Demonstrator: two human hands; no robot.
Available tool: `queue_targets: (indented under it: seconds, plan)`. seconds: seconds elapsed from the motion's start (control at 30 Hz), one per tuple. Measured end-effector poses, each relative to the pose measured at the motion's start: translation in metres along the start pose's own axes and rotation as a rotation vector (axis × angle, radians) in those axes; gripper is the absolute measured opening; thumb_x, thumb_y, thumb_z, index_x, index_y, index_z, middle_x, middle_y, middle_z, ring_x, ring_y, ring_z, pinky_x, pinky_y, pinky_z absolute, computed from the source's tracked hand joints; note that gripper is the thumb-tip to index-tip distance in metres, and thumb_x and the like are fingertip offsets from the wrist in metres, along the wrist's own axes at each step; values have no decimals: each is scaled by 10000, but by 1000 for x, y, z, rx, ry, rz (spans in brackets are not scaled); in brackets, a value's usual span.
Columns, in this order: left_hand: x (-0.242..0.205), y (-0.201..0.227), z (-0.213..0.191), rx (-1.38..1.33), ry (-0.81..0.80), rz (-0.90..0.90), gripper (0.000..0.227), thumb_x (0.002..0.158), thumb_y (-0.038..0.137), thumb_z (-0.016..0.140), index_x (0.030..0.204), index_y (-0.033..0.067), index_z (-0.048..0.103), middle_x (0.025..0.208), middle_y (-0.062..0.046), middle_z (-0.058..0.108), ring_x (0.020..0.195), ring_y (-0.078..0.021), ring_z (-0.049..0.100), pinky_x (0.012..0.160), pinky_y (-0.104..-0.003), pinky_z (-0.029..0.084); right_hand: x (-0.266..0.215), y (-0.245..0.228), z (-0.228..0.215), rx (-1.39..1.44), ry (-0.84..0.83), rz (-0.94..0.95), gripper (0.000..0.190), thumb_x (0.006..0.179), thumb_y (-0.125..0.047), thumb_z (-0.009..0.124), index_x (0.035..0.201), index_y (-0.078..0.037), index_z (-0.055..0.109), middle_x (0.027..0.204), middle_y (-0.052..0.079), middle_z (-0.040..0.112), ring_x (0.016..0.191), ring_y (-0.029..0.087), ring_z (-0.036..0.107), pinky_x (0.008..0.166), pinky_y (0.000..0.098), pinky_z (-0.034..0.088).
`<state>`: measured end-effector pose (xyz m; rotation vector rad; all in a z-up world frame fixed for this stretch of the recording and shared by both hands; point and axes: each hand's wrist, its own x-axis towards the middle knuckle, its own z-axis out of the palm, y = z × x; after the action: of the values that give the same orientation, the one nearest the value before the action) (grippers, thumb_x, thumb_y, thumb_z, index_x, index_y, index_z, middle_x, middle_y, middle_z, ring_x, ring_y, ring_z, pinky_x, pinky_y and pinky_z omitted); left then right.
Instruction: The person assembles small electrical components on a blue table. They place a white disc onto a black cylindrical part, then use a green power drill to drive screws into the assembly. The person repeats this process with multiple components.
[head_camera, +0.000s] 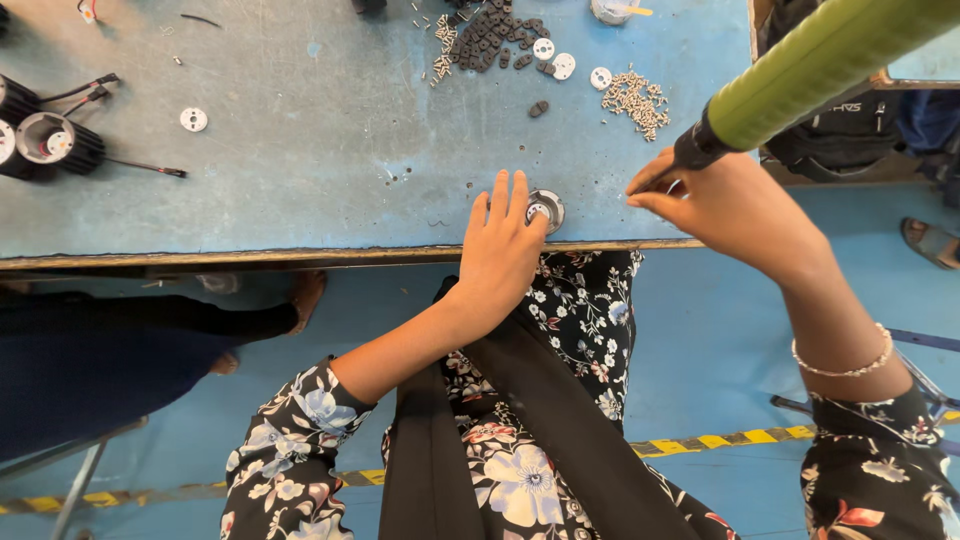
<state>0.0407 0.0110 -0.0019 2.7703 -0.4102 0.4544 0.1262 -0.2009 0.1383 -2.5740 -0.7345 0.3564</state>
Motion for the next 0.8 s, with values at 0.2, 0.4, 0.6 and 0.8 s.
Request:
queue_targets:
  seconds: [0.2,0.4,0.6,0.8]
  plan:
    - [-1,-3,3,-11,-10,-6,225,820,69,685,1039,24,662,1441,-312,513,1381,-450,458,1097,-534,381,-4,3,-20,-6,76,-113,202,895,-193,784,1004,-24,758,885,125,755,788,245,739,711,344,565]
    - [-2,-5,5,-54,2,-11,240,863,137,700,1077,33,668,1436,-310,518,1375,-449,460,1090,-532,377,0,9,-35,-132,72,-115,228,911,-235,787,1039,-47,793,899,142,766,688,268,684,684,354,535]
    - [-2,-6,4,-67,-15,-21,253,863,171,718,1090,70,670,1435,-303,524,1372,-443,461,1088,-522,378,15,46,-45,-156,3,-239,335,866,-250,793,1090,-3,766,951,184,758,818,248,725,750,352,549]
    - [-2,-14,1,-123,-21,-14,276,874,244,746,1112,124,672,1454,-251,527,1377,-431,457,1092,-520,374,26,99,-61,570,242,-344,301,1015,-115,806,1220,8,624,1080,86,654,1002,207,647,925,300,522]
